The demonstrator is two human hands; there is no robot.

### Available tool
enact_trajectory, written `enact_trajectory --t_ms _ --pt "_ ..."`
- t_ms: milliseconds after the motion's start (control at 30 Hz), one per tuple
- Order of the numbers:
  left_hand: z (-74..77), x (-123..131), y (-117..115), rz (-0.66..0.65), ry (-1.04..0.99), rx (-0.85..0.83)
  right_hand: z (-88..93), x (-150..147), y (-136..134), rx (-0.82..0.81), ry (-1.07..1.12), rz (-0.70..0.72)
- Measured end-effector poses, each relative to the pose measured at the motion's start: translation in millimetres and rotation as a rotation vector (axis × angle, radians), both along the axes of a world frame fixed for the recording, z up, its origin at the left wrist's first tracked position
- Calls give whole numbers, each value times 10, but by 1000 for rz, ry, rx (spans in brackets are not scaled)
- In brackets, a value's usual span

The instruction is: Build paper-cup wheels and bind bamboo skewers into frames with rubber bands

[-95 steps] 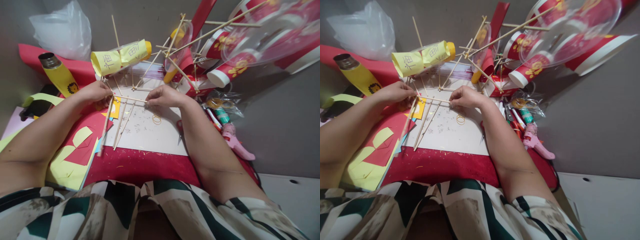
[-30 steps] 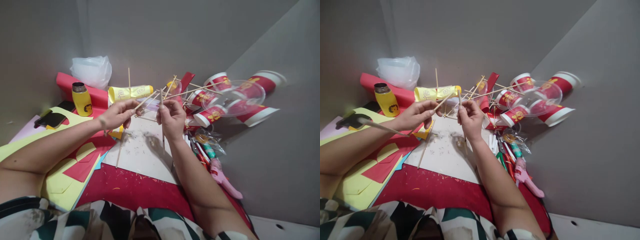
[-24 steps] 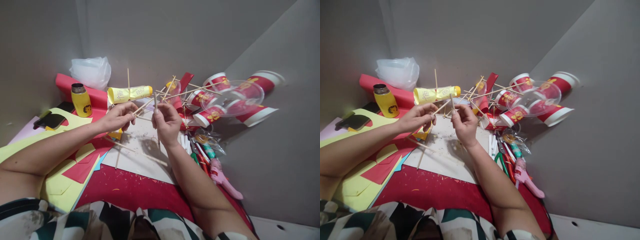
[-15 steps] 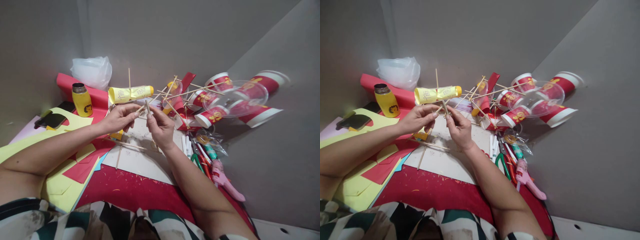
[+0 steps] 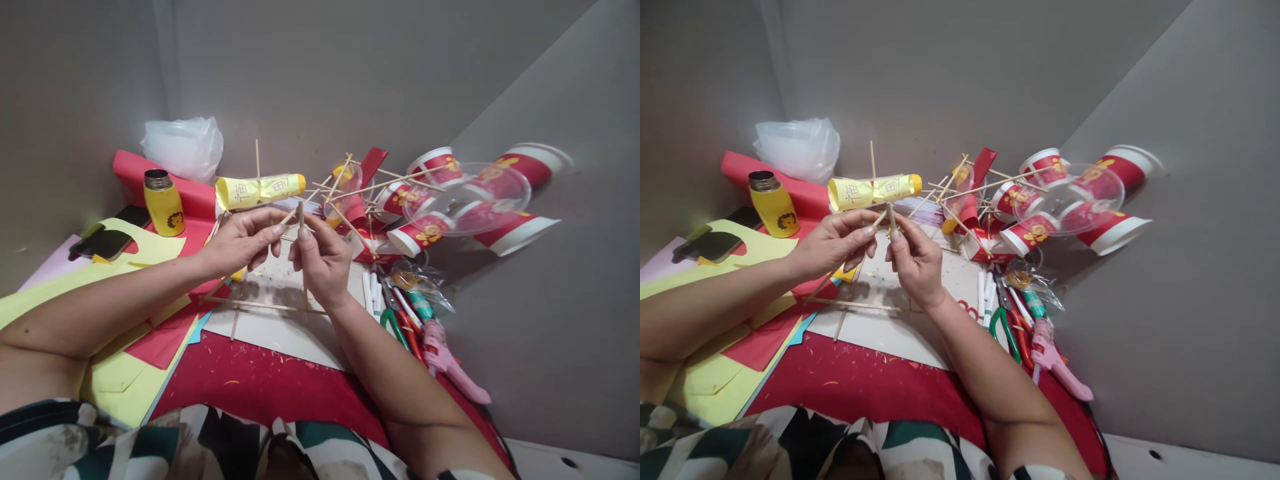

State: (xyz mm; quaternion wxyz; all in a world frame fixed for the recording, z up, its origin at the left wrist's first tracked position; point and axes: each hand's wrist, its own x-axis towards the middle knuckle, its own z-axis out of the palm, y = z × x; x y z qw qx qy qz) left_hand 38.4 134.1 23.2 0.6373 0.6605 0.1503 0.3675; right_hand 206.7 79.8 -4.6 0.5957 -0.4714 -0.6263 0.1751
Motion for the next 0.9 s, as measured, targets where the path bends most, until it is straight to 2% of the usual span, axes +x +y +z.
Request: enact_trajectory --t_ms 167,367,767,900 --pt "50 16 -106 -31 -91 -113 42 -72 -57 -8 1 97" --pt "96 17 -170 -30 -47 -232 33 -99 -87 4 -26 165" --pt "114 42 -159 92 15 -203 9 -123 -110 -192 -24 258" --pt "120 61 -112 151 39 -235 94 -49 -66 -240 -49 301"
